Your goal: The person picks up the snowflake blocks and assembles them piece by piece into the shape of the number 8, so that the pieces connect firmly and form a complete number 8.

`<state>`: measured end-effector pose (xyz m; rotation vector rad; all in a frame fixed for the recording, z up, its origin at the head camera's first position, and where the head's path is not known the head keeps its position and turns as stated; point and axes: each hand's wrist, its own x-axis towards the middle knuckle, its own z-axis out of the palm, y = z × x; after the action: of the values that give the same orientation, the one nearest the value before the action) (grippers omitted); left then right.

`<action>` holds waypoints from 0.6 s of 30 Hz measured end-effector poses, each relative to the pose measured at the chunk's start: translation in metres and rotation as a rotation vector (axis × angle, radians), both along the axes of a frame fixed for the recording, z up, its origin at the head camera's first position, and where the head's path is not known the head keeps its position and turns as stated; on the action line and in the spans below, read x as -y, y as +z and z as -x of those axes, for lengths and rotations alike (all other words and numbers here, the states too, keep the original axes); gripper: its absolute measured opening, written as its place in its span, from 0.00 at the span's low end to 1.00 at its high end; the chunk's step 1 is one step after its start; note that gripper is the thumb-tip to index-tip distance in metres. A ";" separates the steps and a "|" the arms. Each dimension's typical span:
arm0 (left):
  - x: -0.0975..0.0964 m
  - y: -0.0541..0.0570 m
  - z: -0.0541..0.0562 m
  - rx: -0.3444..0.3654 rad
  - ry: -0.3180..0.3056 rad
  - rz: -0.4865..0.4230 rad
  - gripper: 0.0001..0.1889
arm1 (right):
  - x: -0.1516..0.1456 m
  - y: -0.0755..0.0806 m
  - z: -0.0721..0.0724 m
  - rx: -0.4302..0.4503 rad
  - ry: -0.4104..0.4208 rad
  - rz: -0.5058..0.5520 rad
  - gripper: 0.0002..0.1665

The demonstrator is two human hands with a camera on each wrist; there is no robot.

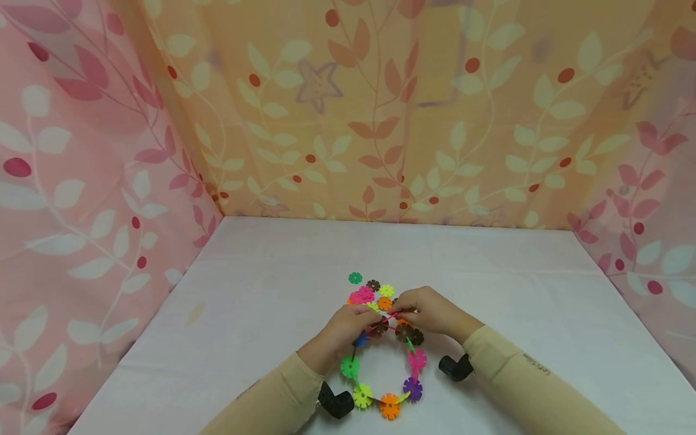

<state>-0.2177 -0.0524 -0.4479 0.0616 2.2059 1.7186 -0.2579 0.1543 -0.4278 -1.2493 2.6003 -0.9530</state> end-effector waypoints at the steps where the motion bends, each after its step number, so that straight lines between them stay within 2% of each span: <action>1: 0.000 0.001 0.001 0.000 -0.015 0.023 0.14 | -0.001 0.001 0.001 0.030 -0.003 0.001 0.07; 4: -0.002 0.004 0.004 -0.001 -0.055 0.065 0.18 | -0.005 0.001 0.004 0.139 -0.036 0.017 0.09; 6: -0.003 0.004 0.005 -0.006 -0.075 0.083 0.20 | -0.009 -0.001 0.008 0.178 -0.068 -0.011 0.08; 12: -0.006 0.005 0.004 0.014 -0.091 0.082 0.18 | -0.012 -0.016 0.014 0.108 -0.137 -0.277 0.05; 15: -0.007 0.006 0.003 0.024 -0.092 0.074 0.17 | -0.011 -0.021 0.013 0.117 -0.145 -0.284 0.07; 18: -0.007 0.006 0.002 0.020 -0.093 0.071 0.15 | -0.010 -0.022 0.013 0.169 -0.140 -0.248 0.08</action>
<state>-0.2199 -0.0450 -0.4415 0.1271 2.2109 1.5840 -0.2706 0.1647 -0.4503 -0.8974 2.6004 -0.6940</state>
